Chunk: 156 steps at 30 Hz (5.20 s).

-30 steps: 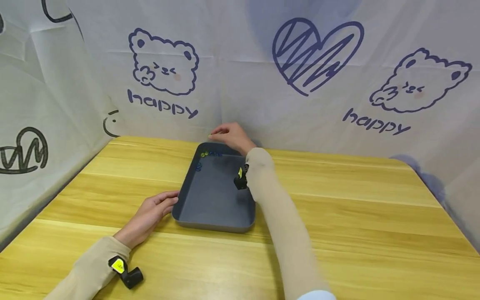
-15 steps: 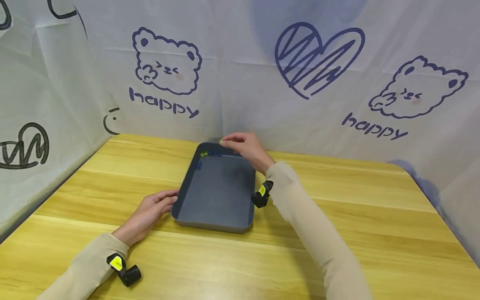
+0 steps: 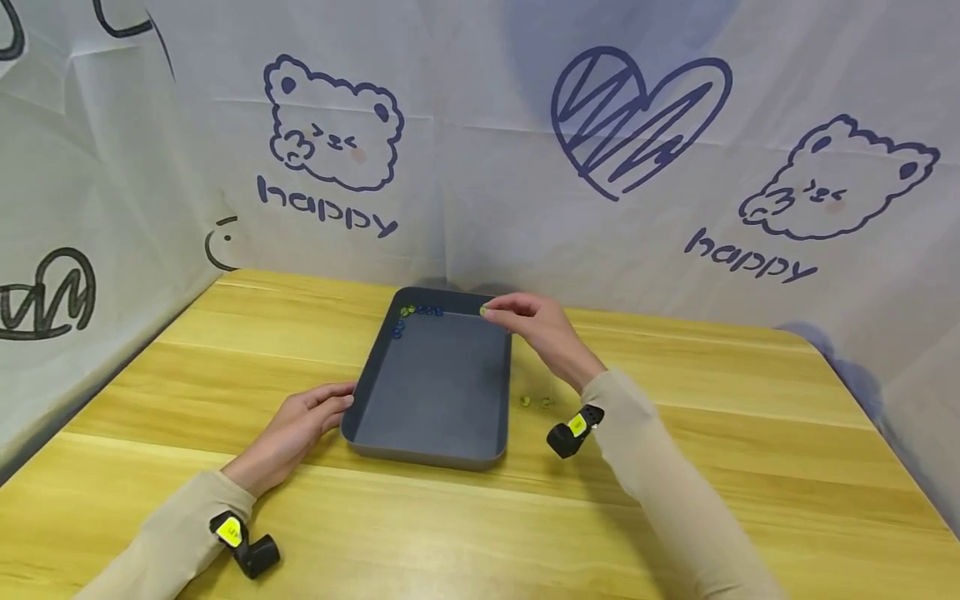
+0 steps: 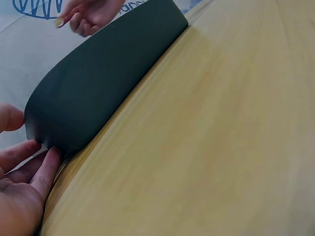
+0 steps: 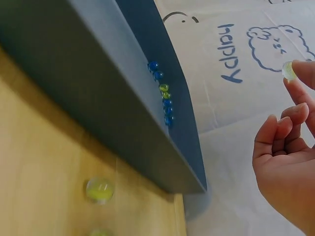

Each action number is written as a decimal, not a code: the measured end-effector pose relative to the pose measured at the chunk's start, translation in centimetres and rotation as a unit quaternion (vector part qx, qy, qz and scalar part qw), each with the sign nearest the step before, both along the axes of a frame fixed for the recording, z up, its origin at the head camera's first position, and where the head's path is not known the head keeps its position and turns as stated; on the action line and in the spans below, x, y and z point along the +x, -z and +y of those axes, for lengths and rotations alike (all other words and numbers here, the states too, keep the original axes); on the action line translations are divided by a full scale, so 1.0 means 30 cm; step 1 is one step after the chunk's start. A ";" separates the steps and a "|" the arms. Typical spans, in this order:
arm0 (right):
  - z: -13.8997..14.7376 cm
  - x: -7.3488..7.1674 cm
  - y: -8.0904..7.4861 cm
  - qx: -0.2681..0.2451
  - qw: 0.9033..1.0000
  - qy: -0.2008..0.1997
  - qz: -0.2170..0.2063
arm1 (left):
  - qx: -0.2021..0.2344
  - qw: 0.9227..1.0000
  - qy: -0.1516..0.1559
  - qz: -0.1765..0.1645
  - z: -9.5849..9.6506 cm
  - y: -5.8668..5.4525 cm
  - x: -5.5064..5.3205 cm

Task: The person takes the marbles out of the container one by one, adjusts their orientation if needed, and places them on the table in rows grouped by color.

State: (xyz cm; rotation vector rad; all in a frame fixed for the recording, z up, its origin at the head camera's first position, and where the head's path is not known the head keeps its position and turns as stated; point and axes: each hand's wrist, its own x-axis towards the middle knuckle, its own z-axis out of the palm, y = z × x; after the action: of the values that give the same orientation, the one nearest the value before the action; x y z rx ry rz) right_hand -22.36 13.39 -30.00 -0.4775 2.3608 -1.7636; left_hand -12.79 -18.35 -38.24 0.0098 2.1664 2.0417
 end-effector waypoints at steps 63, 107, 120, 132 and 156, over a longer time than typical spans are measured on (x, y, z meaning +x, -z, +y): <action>0.421 0.104 0.191 0.143 0.989 -0.013 -0.046 | -0.005 1.000 0.001 -0.015 -0.004 -0.003 0.002; 0.421 0.095 0.210 0.221 0.974 -0.034 -0.023 | -0.002 1.000 0.010 -0.017 0.000 -0.007 0.005; 0.420 0.088 0.201 0.227 0.973 -0.033 -0.026 | -0.003 1.000 0.018 -0.003 0.000 -0.005 -0.002; 0.417 0.085 0.210 0.225 0.973 -0.027 -0.035 | -0.010 1.000 0.014 -0.016 0.002 -0.004 0.001; 0.413 0.088 0.215 0.234 0.972 -0.023 -0.027 | -0.008 1.000 0.010 -0.015 0.002 -0.001 -0.003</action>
State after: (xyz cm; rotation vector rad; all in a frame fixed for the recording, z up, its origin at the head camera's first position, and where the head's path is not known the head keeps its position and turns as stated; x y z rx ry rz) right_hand -19.73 25.79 -36.47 -0.3985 2.5830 -1.1218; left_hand -12.89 -18.29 -38.21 -0.0023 2.1568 2.0000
